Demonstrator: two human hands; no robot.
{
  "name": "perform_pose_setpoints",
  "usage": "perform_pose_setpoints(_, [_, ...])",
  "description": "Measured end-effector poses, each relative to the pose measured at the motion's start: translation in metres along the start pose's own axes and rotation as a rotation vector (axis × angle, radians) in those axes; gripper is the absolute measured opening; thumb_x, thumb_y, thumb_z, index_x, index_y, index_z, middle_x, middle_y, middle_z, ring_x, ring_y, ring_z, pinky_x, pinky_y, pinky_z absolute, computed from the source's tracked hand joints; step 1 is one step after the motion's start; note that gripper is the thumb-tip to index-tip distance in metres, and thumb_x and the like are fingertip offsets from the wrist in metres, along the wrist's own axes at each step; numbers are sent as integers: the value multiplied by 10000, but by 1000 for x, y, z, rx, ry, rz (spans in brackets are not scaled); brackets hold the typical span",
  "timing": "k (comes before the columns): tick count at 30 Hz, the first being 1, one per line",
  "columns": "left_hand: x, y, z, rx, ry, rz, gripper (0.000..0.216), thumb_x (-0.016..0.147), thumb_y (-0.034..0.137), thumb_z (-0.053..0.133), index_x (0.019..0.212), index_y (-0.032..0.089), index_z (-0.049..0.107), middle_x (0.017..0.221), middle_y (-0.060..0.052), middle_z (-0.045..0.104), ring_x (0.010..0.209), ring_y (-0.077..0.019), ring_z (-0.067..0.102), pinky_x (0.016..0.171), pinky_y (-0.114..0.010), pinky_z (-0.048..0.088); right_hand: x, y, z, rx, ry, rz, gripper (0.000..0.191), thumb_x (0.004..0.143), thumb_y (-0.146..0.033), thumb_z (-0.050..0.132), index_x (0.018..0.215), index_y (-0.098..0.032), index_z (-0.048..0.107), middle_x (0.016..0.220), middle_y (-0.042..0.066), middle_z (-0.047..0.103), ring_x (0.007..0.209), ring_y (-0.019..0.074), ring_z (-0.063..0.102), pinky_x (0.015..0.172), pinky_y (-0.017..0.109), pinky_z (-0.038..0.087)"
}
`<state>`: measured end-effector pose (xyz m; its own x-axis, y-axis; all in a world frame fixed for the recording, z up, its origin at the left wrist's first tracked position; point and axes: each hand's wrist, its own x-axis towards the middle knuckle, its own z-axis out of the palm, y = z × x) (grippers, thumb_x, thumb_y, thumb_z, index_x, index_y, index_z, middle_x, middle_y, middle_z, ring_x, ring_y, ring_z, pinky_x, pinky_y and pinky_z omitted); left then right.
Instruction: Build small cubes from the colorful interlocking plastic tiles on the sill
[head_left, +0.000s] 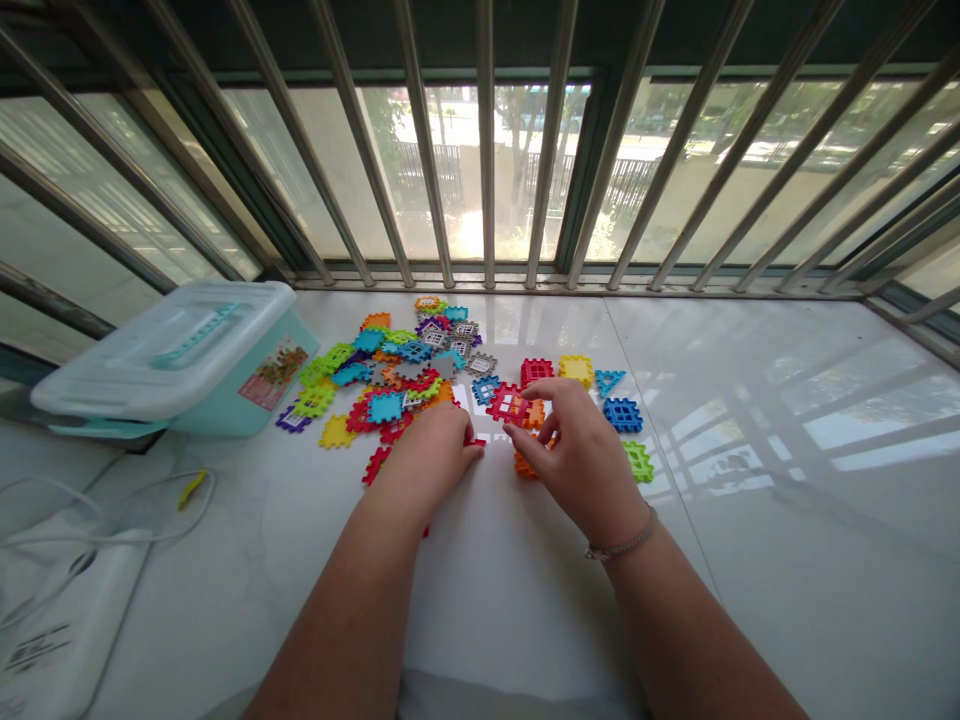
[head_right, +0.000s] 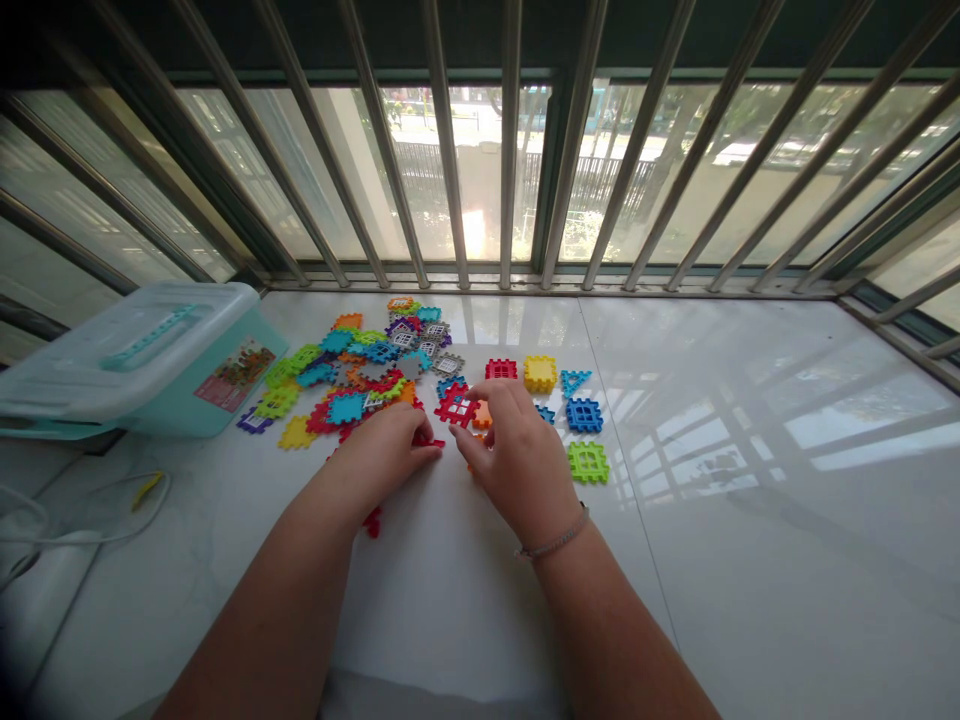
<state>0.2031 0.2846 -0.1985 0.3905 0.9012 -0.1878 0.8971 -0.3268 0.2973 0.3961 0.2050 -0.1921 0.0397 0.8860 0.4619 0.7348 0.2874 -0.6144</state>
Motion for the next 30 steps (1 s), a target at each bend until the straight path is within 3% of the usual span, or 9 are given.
perform_pose_setpoints(11, [-6,9,-5,13,-27,47,95,943,268,711,891,191,728,1058,-119,740,1008,-292,703,814,-376,494,-1,0,0,-15,-20,-1,301,971,-231,770,1224,-255,607,1251,72,696,793,197,705,767,361,561])
perform_pose_setpoints(30, [-6,17,-11,-98,124,87,209,950,322,699,832,229,553,1009,-83,685,979,-268,675,811,-359,491,1,-1,0,-11,-53,-12,302,988,-267,775,1238,-249,606,1231,93,707,920,249,747,846,399,600])
